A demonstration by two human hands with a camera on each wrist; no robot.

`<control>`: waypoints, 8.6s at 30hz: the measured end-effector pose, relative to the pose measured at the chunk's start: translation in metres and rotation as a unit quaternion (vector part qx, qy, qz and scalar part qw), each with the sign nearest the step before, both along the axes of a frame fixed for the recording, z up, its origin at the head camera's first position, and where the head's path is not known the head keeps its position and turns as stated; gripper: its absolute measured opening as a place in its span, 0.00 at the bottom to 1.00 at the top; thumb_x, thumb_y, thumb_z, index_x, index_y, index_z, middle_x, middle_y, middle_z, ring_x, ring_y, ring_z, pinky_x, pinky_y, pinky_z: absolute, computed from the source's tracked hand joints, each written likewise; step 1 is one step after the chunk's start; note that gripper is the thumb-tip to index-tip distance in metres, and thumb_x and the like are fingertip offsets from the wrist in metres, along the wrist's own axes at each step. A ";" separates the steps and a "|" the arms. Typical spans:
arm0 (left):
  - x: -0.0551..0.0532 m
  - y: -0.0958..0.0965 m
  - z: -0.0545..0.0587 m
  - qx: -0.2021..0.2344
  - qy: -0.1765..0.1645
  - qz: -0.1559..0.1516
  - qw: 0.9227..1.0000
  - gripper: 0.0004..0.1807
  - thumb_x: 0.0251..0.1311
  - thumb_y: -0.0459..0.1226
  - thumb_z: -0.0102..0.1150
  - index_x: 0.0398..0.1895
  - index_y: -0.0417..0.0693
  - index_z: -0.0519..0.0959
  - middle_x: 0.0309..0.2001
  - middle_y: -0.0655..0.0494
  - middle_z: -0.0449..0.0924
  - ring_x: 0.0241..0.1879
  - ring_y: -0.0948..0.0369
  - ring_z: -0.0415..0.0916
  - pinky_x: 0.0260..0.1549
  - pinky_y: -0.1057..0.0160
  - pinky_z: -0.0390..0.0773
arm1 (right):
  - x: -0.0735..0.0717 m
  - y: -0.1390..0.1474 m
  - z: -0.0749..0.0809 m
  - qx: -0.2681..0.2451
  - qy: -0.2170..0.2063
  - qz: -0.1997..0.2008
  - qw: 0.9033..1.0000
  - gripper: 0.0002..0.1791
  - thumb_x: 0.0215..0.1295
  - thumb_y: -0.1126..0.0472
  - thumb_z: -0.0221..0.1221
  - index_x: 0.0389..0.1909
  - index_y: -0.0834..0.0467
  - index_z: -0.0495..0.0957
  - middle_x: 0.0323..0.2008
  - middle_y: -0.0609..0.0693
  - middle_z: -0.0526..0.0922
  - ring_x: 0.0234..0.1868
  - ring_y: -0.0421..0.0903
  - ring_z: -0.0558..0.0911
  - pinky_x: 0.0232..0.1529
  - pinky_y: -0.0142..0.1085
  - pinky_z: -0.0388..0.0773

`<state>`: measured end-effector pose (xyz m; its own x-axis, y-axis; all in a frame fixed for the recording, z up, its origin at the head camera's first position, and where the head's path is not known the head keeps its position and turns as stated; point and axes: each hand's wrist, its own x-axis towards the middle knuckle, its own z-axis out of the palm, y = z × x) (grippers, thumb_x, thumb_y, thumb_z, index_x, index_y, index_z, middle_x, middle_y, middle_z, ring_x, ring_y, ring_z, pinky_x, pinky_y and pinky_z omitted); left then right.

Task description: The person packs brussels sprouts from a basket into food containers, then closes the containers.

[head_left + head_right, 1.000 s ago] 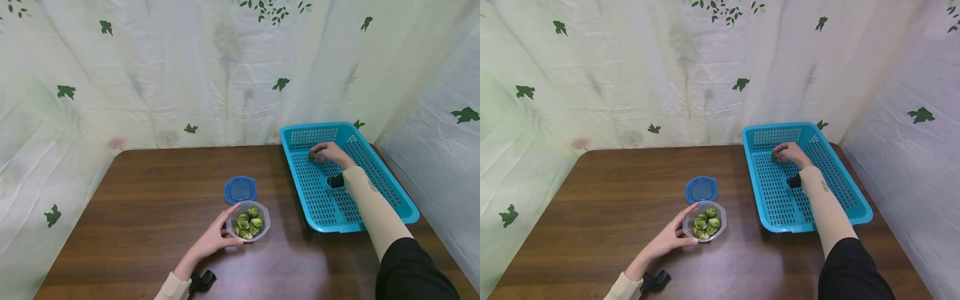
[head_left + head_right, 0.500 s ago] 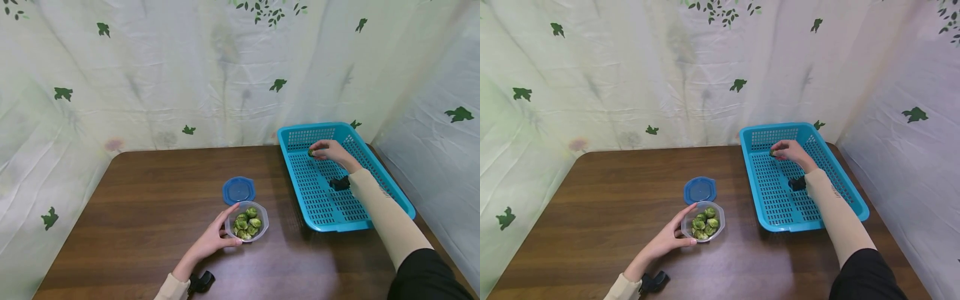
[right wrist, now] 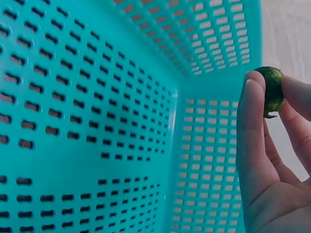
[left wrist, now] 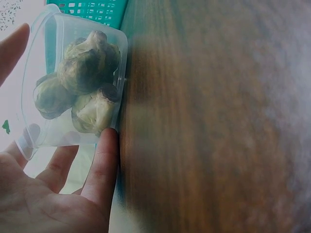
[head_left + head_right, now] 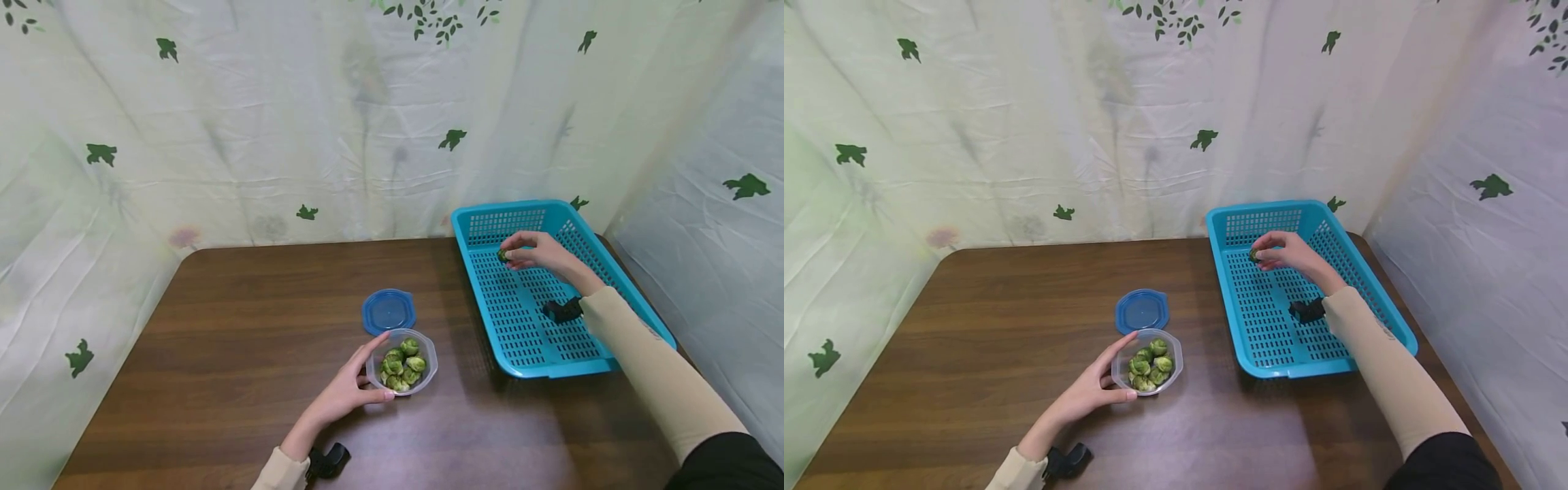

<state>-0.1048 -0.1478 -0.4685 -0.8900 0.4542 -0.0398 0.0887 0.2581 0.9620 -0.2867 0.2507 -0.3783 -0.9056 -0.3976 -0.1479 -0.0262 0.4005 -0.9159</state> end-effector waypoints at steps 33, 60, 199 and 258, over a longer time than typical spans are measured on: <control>0.000 0.001 0.001 -0.004 0.005 0.001 1.000 0.49 0.52 0.41 0.71 0.74 0.69 0.53 0.73 0.51 0.47 0.69 0.50 0.48 0.56 0.43 0.66 | 0.074 -0.072 0.019 -0.049 -0.018 0.140 0.989 0.11 0.66 0.64 0.59 0.45 0.67 0.75 0.39 0.66 0.78 0.34 0.54 0.81 0.41 0.48 0.79; 0.000 0.002 0.001 0.000 -0.005 0.003 1.000 0.49 0.52 0.40 0.71 0.74 0.68 0.53 0.72 0.49 0.47 0.68 0.48 0.51 0.55 0.44 0.67 | 0.120 -0.129 0.012 -0.053 -0.017 0.215 0.975 0.07 0.64 0.70 0.57 0.42 0.64 0.78 0.43 0.54 0.79 0.36 0.56 0.82 0.40 0.45 0.80; -0.035 0.008 0.043 0.071 -0.006 0.148 0.986 0.30 0.60 0.28 0.60 0.67 0.41 0.66 0.56 0.40 0.65 0.33 0.58 0.76 0.34 0.67 0.74 | 0.133 -0.173 -0.065 -0.202 0.090 -0.135 0.966 0.17 0.67 0.69 0.56 0.56 0.66 0.75 0.41 0.60 0.73 0.33 0.43 0.74 0.37 0.36 0.76; 0.003 -0.005 0.030 0.026 -0.027 -0.018 0.999 0.39 0.63 0.30 0.59 0.74 0.43 0.53 0.31 0.47 0.67 0.23 0.56 0.77 0.28 0.54 0.81 | 0.154 -0.143 -0.077 -0.107 0.053 0.082 0.989 0.25 0.72 0.63 0.51 0.68 0.59 0.62 0.24 0.51 0.76 0.25 0.45 0.78 0.28 0.39 0.79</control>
